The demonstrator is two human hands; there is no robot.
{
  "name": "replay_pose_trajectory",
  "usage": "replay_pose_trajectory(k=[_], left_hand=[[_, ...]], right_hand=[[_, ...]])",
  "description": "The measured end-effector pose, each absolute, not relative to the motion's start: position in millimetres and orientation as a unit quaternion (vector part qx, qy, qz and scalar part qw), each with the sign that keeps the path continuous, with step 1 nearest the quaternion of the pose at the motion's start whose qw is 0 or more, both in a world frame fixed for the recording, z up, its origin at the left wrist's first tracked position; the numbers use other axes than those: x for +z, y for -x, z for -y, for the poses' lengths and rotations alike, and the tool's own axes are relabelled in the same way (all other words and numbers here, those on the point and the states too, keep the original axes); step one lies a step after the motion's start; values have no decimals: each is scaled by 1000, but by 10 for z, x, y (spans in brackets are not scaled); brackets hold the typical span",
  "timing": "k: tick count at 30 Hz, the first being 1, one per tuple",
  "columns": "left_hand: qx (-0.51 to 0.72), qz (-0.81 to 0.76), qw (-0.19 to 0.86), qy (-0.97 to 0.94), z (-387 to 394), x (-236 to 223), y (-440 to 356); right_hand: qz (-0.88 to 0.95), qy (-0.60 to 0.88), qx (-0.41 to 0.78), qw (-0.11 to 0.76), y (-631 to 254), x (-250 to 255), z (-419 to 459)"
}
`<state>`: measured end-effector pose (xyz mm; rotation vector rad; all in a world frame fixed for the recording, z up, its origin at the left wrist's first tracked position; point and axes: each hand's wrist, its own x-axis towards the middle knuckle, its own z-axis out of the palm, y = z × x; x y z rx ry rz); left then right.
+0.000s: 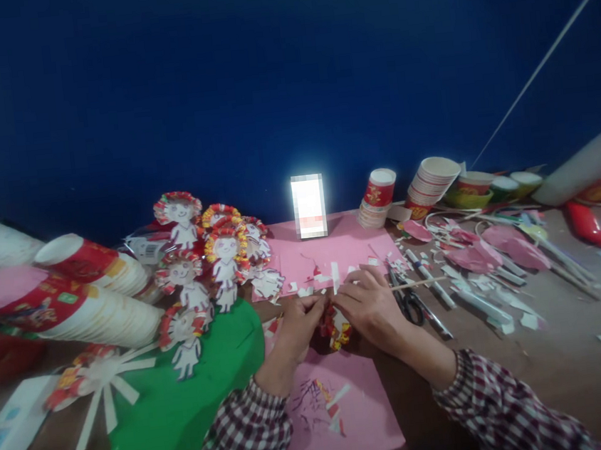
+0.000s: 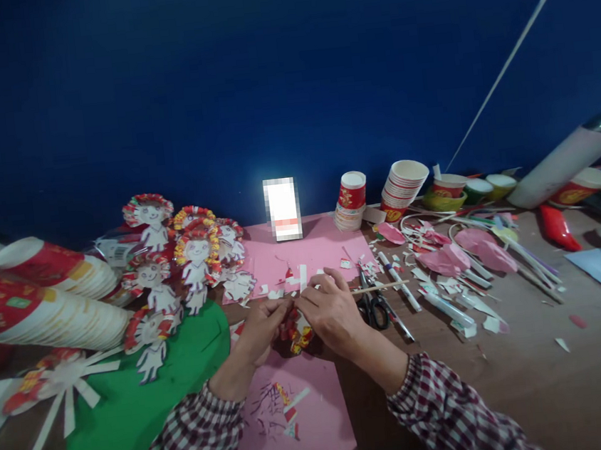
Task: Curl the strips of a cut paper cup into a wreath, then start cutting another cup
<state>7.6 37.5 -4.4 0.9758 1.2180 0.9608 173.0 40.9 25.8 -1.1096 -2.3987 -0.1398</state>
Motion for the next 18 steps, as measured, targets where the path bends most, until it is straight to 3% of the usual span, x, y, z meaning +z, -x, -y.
replay_pose_trajectory(k=[13, 18], left_hand=[[388, -498, 619, -467, -364, -34, -28], [394, -514, 610, -456, -363, -7, -53]], right_hand=[[876, 413, -36, 246, -1711, 191, -432], [862, 418, -31, 283, -1705, 215, -420]])
